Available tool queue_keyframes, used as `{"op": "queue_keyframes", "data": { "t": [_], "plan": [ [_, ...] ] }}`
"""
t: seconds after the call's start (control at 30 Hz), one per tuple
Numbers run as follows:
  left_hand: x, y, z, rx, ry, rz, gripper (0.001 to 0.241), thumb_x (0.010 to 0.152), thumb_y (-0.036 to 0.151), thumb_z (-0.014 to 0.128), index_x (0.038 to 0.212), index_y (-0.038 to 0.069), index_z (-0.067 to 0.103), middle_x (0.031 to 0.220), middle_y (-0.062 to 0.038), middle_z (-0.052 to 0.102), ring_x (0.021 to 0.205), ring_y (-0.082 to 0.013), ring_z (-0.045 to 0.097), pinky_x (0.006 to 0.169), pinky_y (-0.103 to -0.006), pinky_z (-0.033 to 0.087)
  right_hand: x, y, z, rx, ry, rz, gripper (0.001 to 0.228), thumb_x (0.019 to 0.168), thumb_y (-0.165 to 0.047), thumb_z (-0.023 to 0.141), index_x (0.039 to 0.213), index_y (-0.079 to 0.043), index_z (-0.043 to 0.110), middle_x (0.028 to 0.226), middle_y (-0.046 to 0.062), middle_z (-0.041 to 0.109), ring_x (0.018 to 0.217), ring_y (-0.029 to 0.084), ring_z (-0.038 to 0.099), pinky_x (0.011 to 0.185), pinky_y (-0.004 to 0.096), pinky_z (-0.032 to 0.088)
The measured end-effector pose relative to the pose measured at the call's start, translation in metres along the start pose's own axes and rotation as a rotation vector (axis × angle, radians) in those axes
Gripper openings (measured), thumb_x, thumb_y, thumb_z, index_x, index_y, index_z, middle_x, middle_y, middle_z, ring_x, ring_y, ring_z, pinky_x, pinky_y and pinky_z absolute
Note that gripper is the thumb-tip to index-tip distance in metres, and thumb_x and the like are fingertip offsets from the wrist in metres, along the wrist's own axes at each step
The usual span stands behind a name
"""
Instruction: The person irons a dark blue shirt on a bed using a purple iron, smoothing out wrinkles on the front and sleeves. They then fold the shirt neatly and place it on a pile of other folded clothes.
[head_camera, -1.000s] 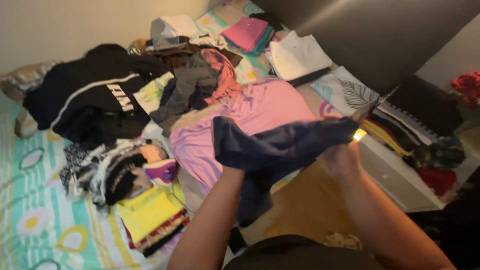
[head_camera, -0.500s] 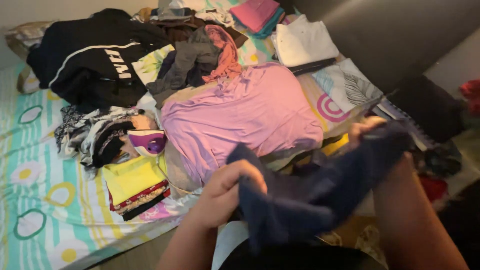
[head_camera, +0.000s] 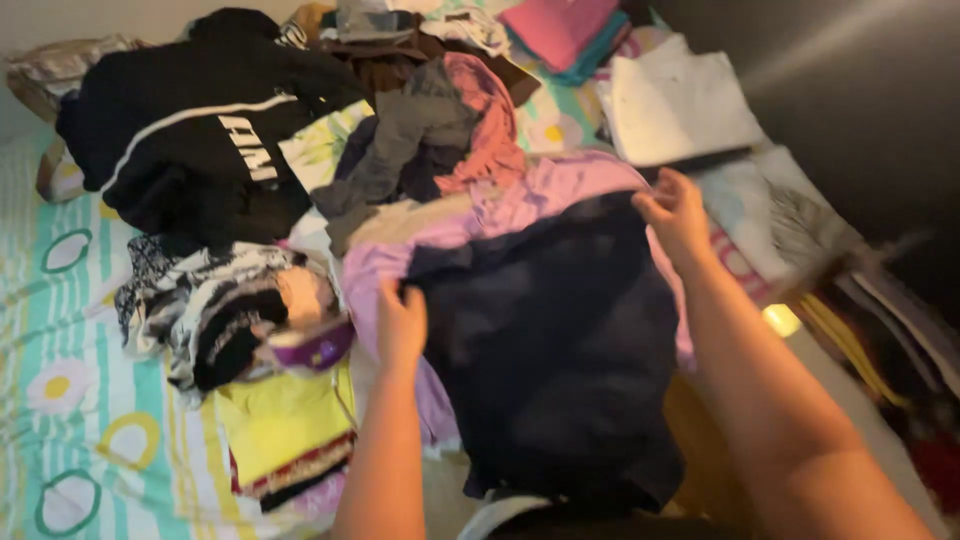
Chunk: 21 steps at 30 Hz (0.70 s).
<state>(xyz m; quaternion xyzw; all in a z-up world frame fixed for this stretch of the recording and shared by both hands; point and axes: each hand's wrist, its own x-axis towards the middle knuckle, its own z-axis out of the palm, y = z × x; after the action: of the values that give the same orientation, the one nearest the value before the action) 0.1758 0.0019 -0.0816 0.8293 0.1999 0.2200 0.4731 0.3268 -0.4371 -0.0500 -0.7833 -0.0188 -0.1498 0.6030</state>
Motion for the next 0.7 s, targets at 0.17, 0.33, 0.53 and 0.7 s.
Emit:
{"op": "queue_keyframes", "data": {
  "t": [0.17, 0.33, 0.53, 0.7],
  "plan": [
    [0.04, -0.044, 0.063, 0.291, -0.076, 0.287, 0.034, 0.091, 0.024, 0.066, 0.117, 0.003, 0.06, 0.113, -0.026, 0.068, 0.106, -0.0444, 0.065, 0.093, -0.049, 0.051, 0.02, 0.041, 0.103, -0.455, -0.086, -0.019, 0.042, 0.094, -0.022, 0.074, 0.131, -0.003, 0.067, 0.112, 0.017, 0.073, 0.102, 0.027, 0.07, 0.088, 0.04, 0.055],
    [0.102, -0.04, 0.111, 0.473, -0.283, 0.019, 0.037, 0.099, 0.025, 0.061, 0.133, 0.013, 0.057, 0.1, -0.022, 0.074, 0.092, -0.0434, 0.07, 0.078, -0.0558, 0.054, 0.018, 0.006, 0.185, -0.487, -0.352, 0.155, 0.05, 0.091, -0.026, 0.065, 0.14, -0.013, 0.06, 0.092, 0.019, 0.075, 0.083, 0.033, 0.074, 0.079, 0.046, 0.057],
    [0.16, -0.076, 0.154, 0.462, -0.578, -0.364, 0.052, 0.092, 0.038, 0.066, 0.135, 0.013, 0.048, 0.082, -0.016, 0.078, 0.08, -0.0345, 0.075, 0.075, -0.0506, 0.056, 0.053, 0.187, 0.238, -0.806, -0.486, -0.064, 0.064, 0.092, -0.028, 0.065, 0.149, -0.01, 0.044, 0.087, 0.025, 0.073, 0.083, 0.043, 0.072, 0.081, 0.053, 0.054],
    [0.195, -0.094, 0.159, 0.25, -0.17, -0.196, 0.031, 0.095, 0.026, 0.071, 0.117, 0.007, 0.061, 0.101, -0.019, 0.077, 0.098, -0.0374, 0.074, 0.084, -0.0497, 0.058, 0.095, 0.119, 0.255, -0.665, -0.403, 0.007, 0.068, 0.095, -0.025, 0.062, 0.154, -0.002, 0.037, 0.106, 0.025, 0.071, 0.093, 0.046, 0.069, 0.08, 0.055, 0.053]
  ]
}}
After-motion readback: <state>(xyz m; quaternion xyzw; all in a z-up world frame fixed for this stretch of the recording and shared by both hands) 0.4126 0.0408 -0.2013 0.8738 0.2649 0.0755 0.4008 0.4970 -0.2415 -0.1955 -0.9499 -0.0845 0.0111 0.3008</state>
